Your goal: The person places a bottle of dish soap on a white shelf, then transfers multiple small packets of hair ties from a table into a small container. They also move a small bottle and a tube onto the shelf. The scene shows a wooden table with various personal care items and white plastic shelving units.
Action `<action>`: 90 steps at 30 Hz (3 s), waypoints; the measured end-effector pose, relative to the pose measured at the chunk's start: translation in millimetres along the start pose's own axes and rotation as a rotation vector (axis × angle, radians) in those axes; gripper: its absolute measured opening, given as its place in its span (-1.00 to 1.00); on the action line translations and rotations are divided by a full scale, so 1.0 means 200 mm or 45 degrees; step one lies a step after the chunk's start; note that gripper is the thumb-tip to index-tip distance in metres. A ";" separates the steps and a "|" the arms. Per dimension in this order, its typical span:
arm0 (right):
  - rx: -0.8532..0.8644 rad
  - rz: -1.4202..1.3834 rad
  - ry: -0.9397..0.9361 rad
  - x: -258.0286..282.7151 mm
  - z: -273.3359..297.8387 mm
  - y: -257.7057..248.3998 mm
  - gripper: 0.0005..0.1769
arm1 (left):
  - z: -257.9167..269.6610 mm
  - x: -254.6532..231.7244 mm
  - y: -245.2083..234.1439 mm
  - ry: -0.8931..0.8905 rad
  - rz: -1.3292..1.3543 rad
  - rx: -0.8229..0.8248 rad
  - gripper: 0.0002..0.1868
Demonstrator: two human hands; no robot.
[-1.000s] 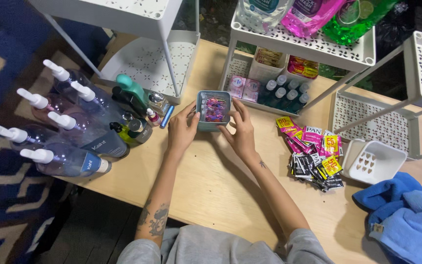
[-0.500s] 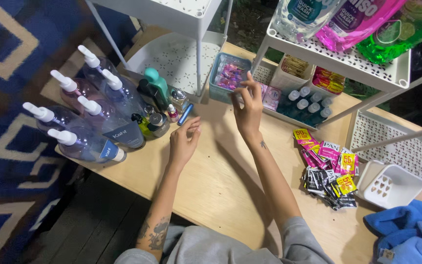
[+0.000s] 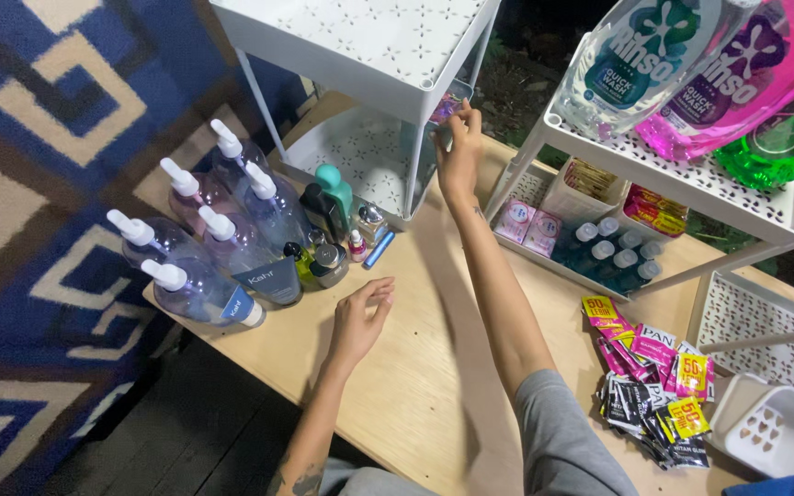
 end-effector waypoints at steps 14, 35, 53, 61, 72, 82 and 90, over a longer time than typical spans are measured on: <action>0.104 0.267 0.060 -0.13 0.06 0.29 -0.57 | -0.07 0.03 0.00 -0.028 -0.001 0.017 -0.67; 0.022 -0.552 -0.242 0.43 0.55 -0.30 -0.94 | 0.12 -0.46 -0.53 0.670 -0.841 -0.731 -0.76; 0.319 -0.619 -0.251 0.60 0.80 -0.60 -0.93 | 0.20 -0.63 -0.45 0.560 -0.863 -0.500 -0.89; 0.835 -1.179 -0.190 0.24 0.91 -0.76 -0.43 | 0.08 -0.73 -0.01 0.760 -0.225 0.067 -0.85; 0.232 -1.505 0.921 -0.19 1.10 -0.89 -0.19 | 0.01 -0.54 0.89 0.978 -0.263 0.291 -0.07; 0.052 -1.722 1.212 -0.39 0.94 -1.12 -0.18 | 0.19 -0.25 0.89 1.010 -0.066 0.486 -0.49; 0.002 -0.281 0.480 -0.05 0.96 -1.21 -0.30 | -0.08 -0.08 1.12 -0.207 1.265 0.651 -0.39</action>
Point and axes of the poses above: each hand's wrist, its own z-axis away from the middle knuckle, its own y-axis out of the palm, x = y × z, the point moved 3 cm from there along -z, towards the middle knuckle, and after that the axes turned 12 degrees about z, right-handed, at the moved point
